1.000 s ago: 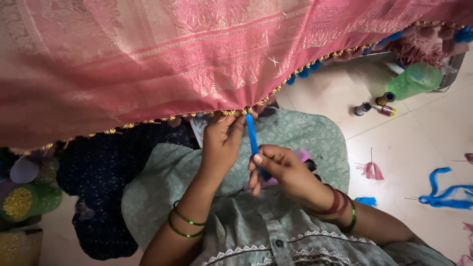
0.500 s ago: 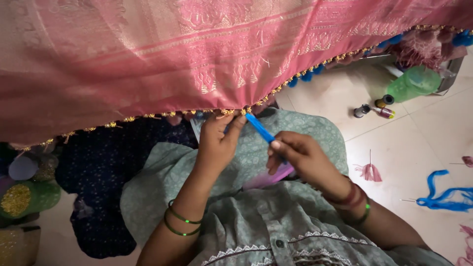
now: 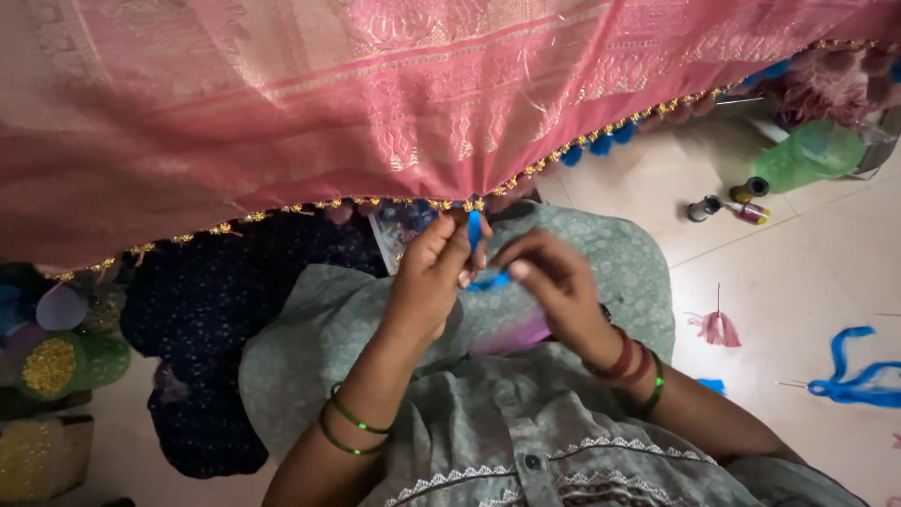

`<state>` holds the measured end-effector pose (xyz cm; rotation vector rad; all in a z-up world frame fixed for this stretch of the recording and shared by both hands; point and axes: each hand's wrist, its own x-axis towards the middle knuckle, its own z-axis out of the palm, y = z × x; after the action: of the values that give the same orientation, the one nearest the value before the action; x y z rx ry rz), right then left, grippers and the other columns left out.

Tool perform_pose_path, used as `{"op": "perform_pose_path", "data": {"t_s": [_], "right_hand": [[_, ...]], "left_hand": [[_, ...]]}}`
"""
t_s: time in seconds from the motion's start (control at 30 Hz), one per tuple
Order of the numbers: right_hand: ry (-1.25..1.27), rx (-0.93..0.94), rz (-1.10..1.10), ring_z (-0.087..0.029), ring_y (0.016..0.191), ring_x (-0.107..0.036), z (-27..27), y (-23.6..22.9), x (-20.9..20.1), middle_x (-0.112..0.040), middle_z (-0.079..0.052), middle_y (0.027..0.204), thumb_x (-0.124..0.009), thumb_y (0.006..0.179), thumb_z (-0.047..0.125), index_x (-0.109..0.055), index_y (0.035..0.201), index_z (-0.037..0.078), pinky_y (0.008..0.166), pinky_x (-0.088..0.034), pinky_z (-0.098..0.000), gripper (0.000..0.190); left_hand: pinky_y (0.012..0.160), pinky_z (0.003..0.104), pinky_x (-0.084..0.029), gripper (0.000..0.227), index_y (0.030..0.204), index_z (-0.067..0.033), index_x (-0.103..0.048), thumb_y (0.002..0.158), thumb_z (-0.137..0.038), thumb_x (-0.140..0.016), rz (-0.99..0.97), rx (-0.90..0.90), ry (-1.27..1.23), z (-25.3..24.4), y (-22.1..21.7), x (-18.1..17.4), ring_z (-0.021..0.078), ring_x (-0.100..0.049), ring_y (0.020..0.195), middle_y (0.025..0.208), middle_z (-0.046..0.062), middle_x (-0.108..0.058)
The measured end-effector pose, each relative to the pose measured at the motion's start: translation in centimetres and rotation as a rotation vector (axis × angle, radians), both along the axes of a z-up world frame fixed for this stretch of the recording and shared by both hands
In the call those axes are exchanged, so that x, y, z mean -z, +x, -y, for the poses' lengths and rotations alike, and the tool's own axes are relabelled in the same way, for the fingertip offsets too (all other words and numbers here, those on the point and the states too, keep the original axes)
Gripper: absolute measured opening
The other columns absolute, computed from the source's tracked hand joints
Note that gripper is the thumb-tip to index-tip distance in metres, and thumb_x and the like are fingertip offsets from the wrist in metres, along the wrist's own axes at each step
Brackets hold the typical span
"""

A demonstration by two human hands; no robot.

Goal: The person is adding decorative blue thread tassels to the edge of a pink saree using a crochet hook and scissors.

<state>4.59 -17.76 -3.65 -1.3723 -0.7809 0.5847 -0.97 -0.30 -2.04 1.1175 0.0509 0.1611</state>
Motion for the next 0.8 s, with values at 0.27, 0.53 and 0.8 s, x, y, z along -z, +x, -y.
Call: {"op": "perform_pose_path", "data": {"t_s": [0.27, 0.53, 0.8], "right_hand": [[0.355, 0.077, -0.372, -0.013, 0.080, -0.061, -3.9, 1.0, -4.8, -0.067, -0.004, 0.093, -0.063, 0.105, 0.020, -0.068, 0.110, 0.000, 0.072, -0.050, -0.0278, 0.021], [0.358, 0.249, -0.267, -0.011, 0.100, -0.059, -5.3, 0.6, -0.6, -0.067, -0.001, 0.102, -0.060, 0.110, 0.022, -0.067, 0.099, 0.000, 0.093, -0.046, -0.0284, 0.025], [0.377, 0.181, -0.352, -0.013, 0.092, -0.061, -4.6, -0.3, -0.3, -0.068, -0.004, 0.097, -0.055, 0.108, 0.021, -0.065, 0.113, 0.001, 0.086, -0.048, -0.0284, 0.023]], "left_hand": [[0.057, 0.021, -0.036, 0.018, 0.116, -0.0054, -0.066, 0.112, -0.015, -0.051, -0.058, -0.093, 0.118, 0.4, -0.4, 2.2, 0.0046, -0.047, 0.065, 0.082, 0.002, -0.062], [0.086, 0.026, -0.052, 0.022, 0.120, 0.0006, -0.066, 0.104, -0.015, -0.063, 0.236, -0.522, 0.968, -2.3, -2.2, -1.2, 0.0142, -0.066, 0.100, 0.110, 0.010, -0.071], [0.054, 0.023, -0.043, 0.020, 0.109, 0.0015, -0.073, 0.102, -0.017, -0.068, 0.002, -0.141, 0.568, -1.1, 0.4, -3.4, 0.0073, -0.055, 0.064, 0.079, 0.001, -0.060]]}}
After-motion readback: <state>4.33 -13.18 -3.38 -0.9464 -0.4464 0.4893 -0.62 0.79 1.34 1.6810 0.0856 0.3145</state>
